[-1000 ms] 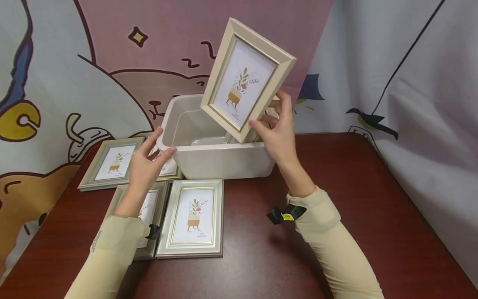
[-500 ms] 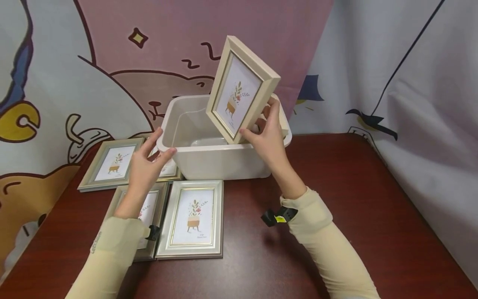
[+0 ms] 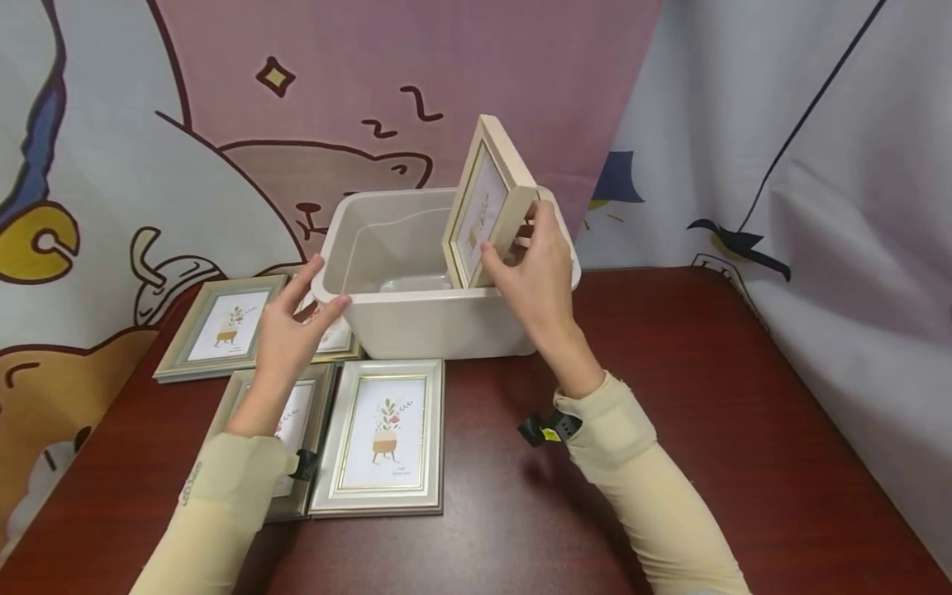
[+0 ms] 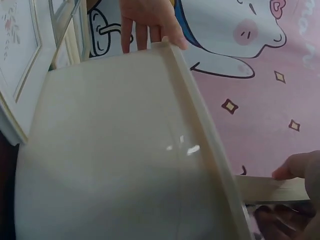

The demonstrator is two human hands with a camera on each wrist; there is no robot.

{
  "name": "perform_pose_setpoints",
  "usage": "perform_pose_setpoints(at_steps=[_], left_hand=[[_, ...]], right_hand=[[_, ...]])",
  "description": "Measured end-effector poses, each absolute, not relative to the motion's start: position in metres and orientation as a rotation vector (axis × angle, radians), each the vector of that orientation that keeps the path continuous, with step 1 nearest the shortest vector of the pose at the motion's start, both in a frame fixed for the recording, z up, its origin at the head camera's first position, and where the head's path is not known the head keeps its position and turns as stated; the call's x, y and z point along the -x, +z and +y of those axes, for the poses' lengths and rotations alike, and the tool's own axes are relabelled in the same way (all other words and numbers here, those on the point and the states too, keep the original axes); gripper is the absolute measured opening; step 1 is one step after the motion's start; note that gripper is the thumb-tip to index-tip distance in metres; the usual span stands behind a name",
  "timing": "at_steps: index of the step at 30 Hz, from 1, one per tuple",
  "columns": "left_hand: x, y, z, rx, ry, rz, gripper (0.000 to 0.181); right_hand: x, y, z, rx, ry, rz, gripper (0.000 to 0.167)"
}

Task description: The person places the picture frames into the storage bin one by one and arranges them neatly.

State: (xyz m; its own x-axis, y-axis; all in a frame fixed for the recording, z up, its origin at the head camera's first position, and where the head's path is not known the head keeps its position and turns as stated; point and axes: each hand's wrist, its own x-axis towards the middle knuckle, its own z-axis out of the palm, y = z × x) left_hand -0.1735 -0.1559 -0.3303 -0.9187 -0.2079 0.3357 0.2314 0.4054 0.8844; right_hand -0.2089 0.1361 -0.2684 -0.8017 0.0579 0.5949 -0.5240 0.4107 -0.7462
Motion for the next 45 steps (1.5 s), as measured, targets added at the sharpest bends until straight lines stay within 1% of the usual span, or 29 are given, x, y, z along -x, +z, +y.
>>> perform_pose_setpoints(at_steps=[4,8,11,15,16,27,35,36,41,43,45], left_hand=[[0.174,-0.331,-0.155,0.025,-1.526,-2.272,0.069],[0.174,-0.33,-0.155,0.029,-1.529,-2.273,0.069],[0.173,-0.33,-0.156,0.024,-1.523,-2.271,0.069],[0.173,-0.33,-0.156,0.02,-1.526,-2.272,0.069],[0.173,-0.33,-0.155,0.023,-1.53,-2.272,0.069],[0.174,-0.331,-0.153,0.035,-1.525,-2.265,0.069],[0.174,-0.33,-0.153,0.035,-1.507,-2.274,0.069],[0.174,-0.33,-0.153,0.035,-1.51,-2.273,0.069],[0.174,-0.331,-0.154,0.029,-1.524,-2.272,0.069],[0.174,-0.331,-0.155,0.024,-1.533,-2.265,0.068],[0.174,-0.332,-0.155,0.021,-1.539,-2.261,0.068]], right_hand=[[0.21,-0.271,0.137,-0.336,1.419,-2.085,0.06],[0.211,-0.273,0.139,-0.351,1.418,-2.04,0.087],[0.211,-0.272,0.142,-0.406,1.346,-2.055,0.093],[0.211,-0.275,0.142,-0.454,1.193,-2.13,0.076],[0.211,-0.277,0.142,-0.458,1.163,-2.14,0.074],[0.213,-0.294,0.135,-0.502,0.87,-2.193,0.07],[0.211,-0.294,0.137,-0.521,0.866,-2.216,0.055],[0.211,-0.294,0.138,-0.523,0.867,-2.212,0.051],[0.21,-0.298,0.142,-0.531,0.828,-2.175,0.019],[0.211,-0.3,0.143,-0.54,0.803,-2.168,0.014],[0.211,-0.3,0.145,-0.556,0.786,-2.171,0.013]])
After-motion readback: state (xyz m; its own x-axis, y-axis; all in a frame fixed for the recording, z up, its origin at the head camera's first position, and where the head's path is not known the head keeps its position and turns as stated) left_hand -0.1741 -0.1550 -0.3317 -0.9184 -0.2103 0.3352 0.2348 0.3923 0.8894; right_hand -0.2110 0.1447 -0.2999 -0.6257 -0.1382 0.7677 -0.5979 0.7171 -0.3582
